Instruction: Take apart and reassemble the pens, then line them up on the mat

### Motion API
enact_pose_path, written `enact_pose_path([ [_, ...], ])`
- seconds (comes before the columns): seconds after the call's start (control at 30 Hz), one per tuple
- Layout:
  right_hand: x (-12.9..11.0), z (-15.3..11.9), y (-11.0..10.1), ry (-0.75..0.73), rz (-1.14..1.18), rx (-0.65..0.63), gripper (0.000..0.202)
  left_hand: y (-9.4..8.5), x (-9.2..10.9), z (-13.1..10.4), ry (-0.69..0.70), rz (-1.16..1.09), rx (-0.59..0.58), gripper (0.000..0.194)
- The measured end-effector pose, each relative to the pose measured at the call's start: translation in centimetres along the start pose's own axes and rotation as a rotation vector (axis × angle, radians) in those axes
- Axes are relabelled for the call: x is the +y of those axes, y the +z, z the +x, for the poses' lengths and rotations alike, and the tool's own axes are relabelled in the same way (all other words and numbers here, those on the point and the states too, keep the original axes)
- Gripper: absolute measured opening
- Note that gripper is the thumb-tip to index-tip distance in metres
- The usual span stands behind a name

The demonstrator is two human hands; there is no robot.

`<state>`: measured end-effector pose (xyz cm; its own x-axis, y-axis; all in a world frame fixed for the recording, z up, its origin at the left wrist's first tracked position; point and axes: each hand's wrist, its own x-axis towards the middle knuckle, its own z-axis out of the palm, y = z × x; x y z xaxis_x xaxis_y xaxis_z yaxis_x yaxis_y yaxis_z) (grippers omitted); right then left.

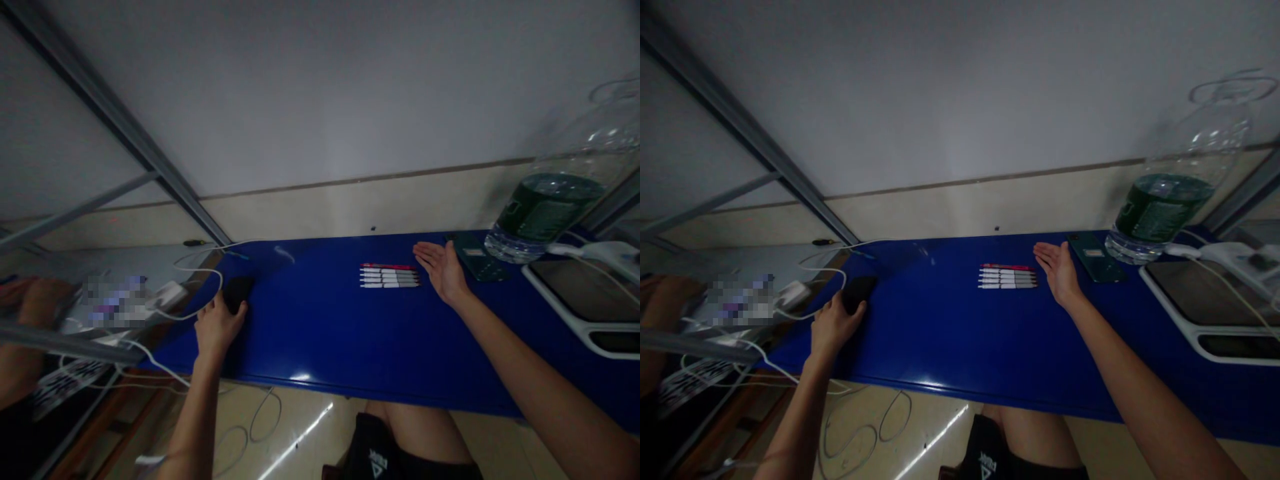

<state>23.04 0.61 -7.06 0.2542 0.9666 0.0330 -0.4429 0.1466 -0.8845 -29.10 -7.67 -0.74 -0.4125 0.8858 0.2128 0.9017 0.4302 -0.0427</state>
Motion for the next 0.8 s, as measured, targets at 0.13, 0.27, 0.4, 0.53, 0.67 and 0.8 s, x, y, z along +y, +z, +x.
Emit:
enact_pose_path([
  [0.13,-0.1,0.0,0.1,0.007,-0.003,0.005,0.066,-0.3,0.4,0.5,-0.023,0.021,-0.013,0.082],
  [0.27,-0.2,-0.2,0.3,0.006,0.005,-0.003,0.064,-0.4,0.9,0.8,-0.073,-0.004,0.003,0.086],
  [0.4,-0.3,-0.3,0.5,0.005,-0.005,-0.009,0.065,-0.5,1.2,0.9,-0.1,-0.01,0.0,0.086],
  [0.53,-0.5,-0.3,0.7,0.01,-0.016,-0.022,0.065,-0.7,1.5,0.8,-0.107,-0.053,-0.035,0.086],
  [0.67,-0.4,-0.2,1.0,0.01,-0.047,-0.036,0.065,-0.8,4.3,0.3,-0.023,-0.099,0.16,0.079],
  [0.8,-0.2,-0.3,1.0,-0.032,-0.149,-0.055,0.058,-0.9,11.1,-1.2,0.264,-0.326,0.243,0.058],
])
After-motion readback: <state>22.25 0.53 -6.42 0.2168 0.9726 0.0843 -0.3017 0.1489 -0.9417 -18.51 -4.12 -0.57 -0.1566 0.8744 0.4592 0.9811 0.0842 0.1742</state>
